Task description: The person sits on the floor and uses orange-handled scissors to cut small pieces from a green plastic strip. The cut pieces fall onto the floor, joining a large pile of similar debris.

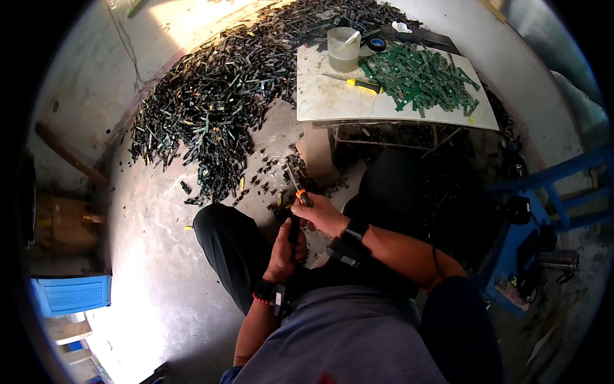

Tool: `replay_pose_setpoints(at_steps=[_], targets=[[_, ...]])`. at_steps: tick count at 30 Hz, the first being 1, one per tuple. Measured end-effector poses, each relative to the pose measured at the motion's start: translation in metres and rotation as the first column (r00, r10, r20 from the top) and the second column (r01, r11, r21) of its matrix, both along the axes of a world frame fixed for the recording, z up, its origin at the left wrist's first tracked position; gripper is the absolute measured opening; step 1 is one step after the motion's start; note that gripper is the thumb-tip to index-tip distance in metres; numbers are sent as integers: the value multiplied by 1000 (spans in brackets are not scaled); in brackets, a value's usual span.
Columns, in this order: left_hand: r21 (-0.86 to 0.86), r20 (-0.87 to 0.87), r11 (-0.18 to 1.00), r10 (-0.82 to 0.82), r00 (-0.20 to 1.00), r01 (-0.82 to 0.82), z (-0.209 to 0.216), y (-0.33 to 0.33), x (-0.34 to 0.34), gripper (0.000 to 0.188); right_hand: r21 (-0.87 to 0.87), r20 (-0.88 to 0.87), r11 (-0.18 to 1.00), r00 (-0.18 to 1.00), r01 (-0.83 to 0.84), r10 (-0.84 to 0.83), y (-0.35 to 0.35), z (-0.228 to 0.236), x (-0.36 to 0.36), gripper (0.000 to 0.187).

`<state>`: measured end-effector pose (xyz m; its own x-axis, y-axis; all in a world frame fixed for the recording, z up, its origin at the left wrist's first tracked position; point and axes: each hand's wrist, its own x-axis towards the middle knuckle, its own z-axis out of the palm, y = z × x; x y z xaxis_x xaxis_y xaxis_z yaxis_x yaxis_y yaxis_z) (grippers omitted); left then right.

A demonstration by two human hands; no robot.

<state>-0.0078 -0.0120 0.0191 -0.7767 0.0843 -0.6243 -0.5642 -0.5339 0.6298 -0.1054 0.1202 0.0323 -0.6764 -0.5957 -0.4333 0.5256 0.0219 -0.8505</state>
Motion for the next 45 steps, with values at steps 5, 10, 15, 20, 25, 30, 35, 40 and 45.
replay_pose_setpoints(at_steps=[5,10,15,20,25,30,35,40,45], targets=[[220,81,976,-29,996,11,6,5,-5,49,-106,-18,993,999,47,-50,2,-20,-8,15],[225,108,974,12,994,-36,3,7,-4,49,-119,-15,993,1000,5,-7,-1,-4,-8,18],[42,165,985,158,974,-167,-8,-2,1,45,450,-301,874,891,-183,341,16,-2,-17,27],[-20,169,958,286,943,-287,-7,-4,0,43,775,-312,584,660,-240,684,43,10,9,34],[-26,157,957,290,944,-290,-11,-4,1,43,825,-399,559,610,-87,685,41,36,33,28],[-16,141,957,290,947,-291,-14,-5,-1,44,793,-469,608,590,-47,658,34,35,43,29],[-93,127,948,313,941,-303,-14,-3,1,44,828,-466,561,579,19,668,24,29,50,31],[-152,115,942,319,941,-300,-17,-1,2,45,837,-465,545,585,47,664,19,25,54,34],[-331,2,912,258,966,-242,-43,-1,5,47,835,-468,546,597,58,652,15,35,56,32]])
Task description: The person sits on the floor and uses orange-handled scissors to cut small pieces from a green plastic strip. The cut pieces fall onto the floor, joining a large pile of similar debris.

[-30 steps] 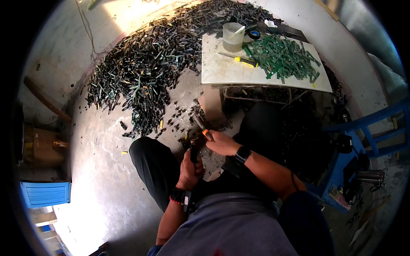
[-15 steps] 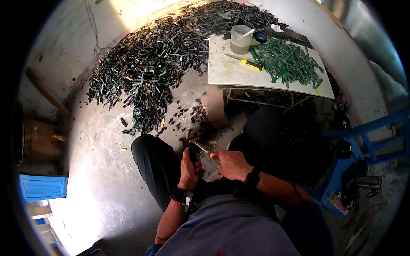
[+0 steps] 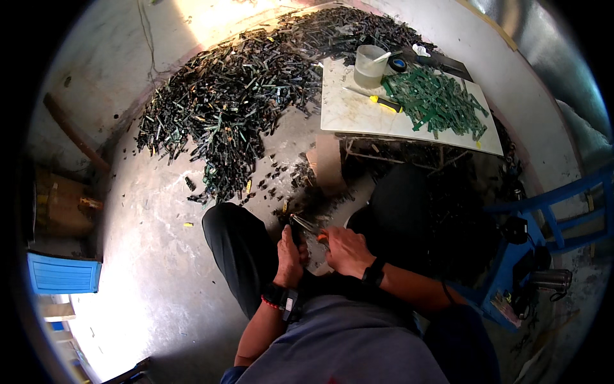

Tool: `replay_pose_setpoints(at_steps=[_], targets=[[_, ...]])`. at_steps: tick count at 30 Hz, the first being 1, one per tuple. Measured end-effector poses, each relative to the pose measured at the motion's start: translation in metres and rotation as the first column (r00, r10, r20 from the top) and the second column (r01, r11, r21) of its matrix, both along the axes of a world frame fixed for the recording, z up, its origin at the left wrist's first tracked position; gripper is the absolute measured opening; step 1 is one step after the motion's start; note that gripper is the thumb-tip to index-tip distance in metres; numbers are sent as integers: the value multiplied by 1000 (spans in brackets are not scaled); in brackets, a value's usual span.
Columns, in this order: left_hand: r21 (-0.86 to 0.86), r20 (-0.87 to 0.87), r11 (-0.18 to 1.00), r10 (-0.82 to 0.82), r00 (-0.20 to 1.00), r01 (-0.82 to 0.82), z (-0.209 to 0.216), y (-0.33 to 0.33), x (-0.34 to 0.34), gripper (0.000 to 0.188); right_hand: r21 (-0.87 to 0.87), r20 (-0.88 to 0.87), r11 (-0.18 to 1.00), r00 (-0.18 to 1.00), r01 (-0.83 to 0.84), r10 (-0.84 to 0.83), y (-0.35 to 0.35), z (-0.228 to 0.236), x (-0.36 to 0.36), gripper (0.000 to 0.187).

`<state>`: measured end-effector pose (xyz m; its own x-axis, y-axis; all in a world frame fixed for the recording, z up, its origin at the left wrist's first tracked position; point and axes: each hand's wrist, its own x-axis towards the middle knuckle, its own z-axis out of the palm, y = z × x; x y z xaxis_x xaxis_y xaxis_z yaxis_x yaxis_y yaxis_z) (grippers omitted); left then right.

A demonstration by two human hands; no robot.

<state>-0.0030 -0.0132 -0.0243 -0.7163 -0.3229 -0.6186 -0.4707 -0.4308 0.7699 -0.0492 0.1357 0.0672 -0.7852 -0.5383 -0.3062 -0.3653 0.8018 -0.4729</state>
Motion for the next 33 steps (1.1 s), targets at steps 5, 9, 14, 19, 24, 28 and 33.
replay_pose_setpoints(at_steps=[5,9,14,19,24,28,33], targets=[[125,-6,991,36,999,-35,19,-1,-3,48,26,-6,1000,1000,3,-3,1,0,2,31],[81,-10,995,63,998,-62,30,3,-4,47,30,2,1000,1000,-3,3,0,-6,2,31],[-38,-58,997,70,996,-72,27,7,-4,50,36,74,999,997,-24,21,-2,-5,0,33],[-520,-209,849,-18,978,-95,21,16,-10,57,-4,164,999,986,-36,36,-3,-10,-2,36],[-679,-226,725,-62,972,-111,22,18,-13,56,66,306,995,951,-68,45,-7,1,-9,36],[-703,-202,703,-50,978,-109,18,19,-14,56,6,425,997,903,-79,69,-10,18,-16,36],[-706,-185,703,-63,981,-88,23,21,-15,56,-274,605,959,788,71,114,-6,-4,-14,26]])
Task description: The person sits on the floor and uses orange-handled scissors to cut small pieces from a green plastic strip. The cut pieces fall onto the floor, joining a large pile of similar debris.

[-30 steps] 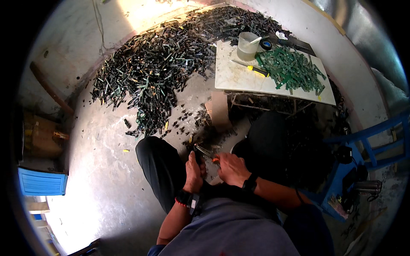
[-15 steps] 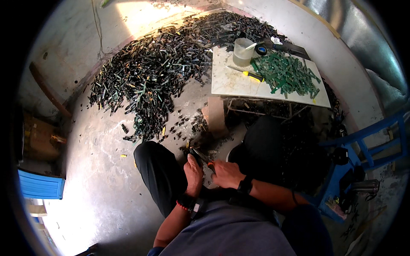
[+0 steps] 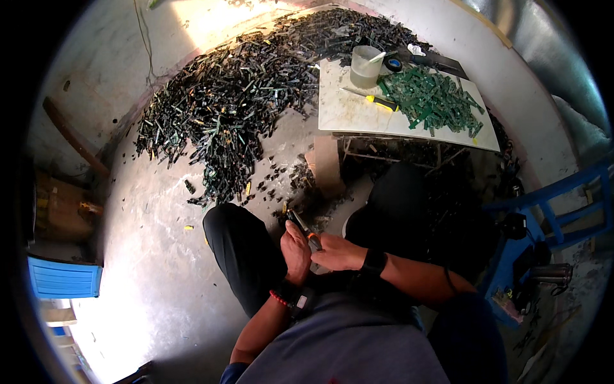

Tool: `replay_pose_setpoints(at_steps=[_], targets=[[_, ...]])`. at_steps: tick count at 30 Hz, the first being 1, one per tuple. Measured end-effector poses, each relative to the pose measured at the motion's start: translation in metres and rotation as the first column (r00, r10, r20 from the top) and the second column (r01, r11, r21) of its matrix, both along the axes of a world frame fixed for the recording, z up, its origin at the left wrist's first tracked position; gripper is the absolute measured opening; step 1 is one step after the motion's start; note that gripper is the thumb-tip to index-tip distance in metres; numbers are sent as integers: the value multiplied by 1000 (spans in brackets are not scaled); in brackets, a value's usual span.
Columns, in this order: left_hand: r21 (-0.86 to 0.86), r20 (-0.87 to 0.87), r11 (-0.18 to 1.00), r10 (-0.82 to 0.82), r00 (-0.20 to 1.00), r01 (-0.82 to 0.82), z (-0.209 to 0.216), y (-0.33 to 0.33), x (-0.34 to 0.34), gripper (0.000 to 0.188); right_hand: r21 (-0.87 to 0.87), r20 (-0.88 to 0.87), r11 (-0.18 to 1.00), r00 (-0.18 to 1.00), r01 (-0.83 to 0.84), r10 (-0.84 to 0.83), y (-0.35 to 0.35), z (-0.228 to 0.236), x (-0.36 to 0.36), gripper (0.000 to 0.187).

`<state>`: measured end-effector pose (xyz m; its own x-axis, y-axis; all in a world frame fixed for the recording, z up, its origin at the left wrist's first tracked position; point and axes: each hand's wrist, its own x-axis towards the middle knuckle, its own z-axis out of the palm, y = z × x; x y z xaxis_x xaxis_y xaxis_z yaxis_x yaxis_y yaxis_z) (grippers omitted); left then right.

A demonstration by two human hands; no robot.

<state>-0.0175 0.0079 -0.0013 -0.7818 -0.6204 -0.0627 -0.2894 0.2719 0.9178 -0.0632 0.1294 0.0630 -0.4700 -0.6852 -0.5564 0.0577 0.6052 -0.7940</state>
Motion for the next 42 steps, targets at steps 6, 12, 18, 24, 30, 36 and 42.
replay_pose_setpoints(at_steps=[6,12,18,24,30,36,42], targets=[[36,33,999,13,999,-15,11,-1,3,55,-15,-173,996,981,88,-89,-5,-16,9,21],[420,134,907,-24,991,-35,-11,-10,16,53,76,-638,995,764,-61,96,17,-22,-16,31],[878,178,475,-212,961,-58,15,-24,23,43,243,-877,921,337,-303,342,33,-41,-84,20],[969,80,245,-257,963,-15,13,-39,29,41,266,-851,879,332,-396,407,45,-26,-117,22],[973,85,228,-184,979,-41,8,-34,22,44,44,-624,998,778,-55,71,42,-36,-77,30],[985,72,167,-175,982,-43,7,-33,16,46,-115,28,991,998,61,-59,26,-33,-44,35],[967,109,246,-155,982,-69,18,-30,13,45,-30,-578,999,815,41,-51,22,-9,-16,37]])
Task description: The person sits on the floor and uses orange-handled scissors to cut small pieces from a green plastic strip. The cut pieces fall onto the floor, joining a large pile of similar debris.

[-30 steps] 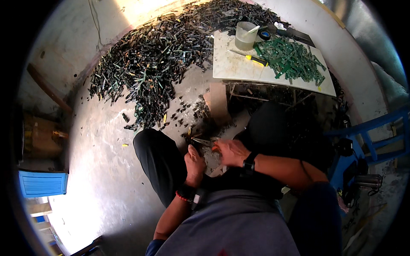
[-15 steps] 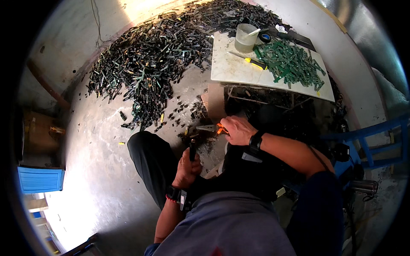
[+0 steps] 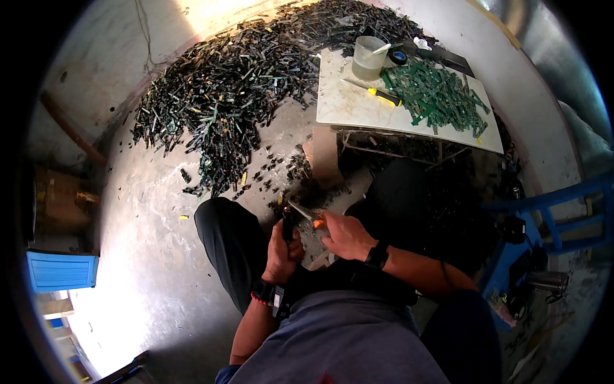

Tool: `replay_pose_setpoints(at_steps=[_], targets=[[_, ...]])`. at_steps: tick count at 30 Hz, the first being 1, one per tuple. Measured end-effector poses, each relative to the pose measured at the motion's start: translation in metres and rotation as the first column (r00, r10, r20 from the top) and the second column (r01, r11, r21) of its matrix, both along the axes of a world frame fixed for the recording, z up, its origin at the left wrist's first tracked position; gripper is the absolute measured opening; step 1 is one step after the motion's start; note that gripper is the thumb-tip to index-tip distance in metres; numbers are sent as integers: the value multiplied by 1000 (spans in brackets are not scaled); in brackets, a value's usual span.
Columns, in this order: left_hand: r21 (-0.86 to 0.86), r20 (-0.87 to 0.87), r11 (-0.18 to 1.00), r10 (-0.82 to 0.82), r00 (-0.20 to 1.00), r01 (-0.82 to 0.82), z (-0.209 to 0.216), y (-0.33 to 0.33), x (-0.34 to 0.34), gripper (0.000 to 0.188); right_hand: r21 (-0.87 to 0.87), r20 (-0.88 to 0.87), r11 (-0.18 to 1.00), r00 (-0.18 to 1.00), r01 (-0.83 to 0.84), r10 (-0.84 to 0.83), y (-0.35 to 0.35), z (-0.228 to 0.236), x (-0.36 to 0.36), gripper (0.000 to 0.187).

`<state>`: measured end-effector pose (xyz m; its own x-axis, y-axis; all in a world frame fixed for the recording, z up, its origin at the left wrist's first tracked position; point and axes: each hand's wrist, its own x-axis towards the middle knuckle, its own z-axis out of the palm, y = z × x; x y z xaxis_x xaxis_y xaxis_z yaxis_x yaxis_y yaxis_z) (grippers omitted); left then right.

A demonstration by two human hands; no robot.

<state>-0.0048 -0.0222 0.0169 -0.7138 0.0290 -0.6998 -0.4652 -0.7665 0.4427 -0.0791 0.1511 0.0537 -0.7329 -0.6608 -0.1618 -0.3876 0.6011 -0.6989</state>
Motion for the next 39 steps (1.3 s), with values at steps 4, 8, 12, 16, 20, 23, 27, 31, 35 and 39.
replay_pose_setpoints(at_steps=[4,8,12,16,20,23,27,31,35,39], targets=[[-52,46,998,41,998,-39,-9,-1,1,43,216,-163,976,985,-13,49,-3,12,13,34],[-158,41,986,66,997,-59,-6,2,2,42,205,-144,978,990,36,-6,-5,5,19,34],[-230,45,971,73,996,-61,-7,4,1,42,208,-112,977,993,54,-31,-7,-2,24,34],[-452,-63,890,32,998,-57,-47,6,4,44,216,-117,974,992,71,-47,-13,0,25,32],[-528,-140,847,-18,990,-59,-88,2,4,46,227,-137,970,989,89,-58,-16,2,27,33],[-548,-139,832,10,990,-85,-93,4,3,47,276,-135,956,988,105,-69,-18,-3,27,33],[-504,-71,856,89,994,-112,-43,14,-4,51,248,-78,962,992,111,-94,-21,-8,31,33],[-602,-84,785,122,989,-148,-35,20,-4,53,238,104,969,991,59,-86,-30,-3,33,33],[-810,-149,564,70,986,-163,-43,22,-7,55,203,160,979,986,5,-38,-29,-6,35,40],[-909,-223,365,-15,975,-203,-15,26,-10,54,271,308,961,951,-56,-31,-32,16,26,44]])
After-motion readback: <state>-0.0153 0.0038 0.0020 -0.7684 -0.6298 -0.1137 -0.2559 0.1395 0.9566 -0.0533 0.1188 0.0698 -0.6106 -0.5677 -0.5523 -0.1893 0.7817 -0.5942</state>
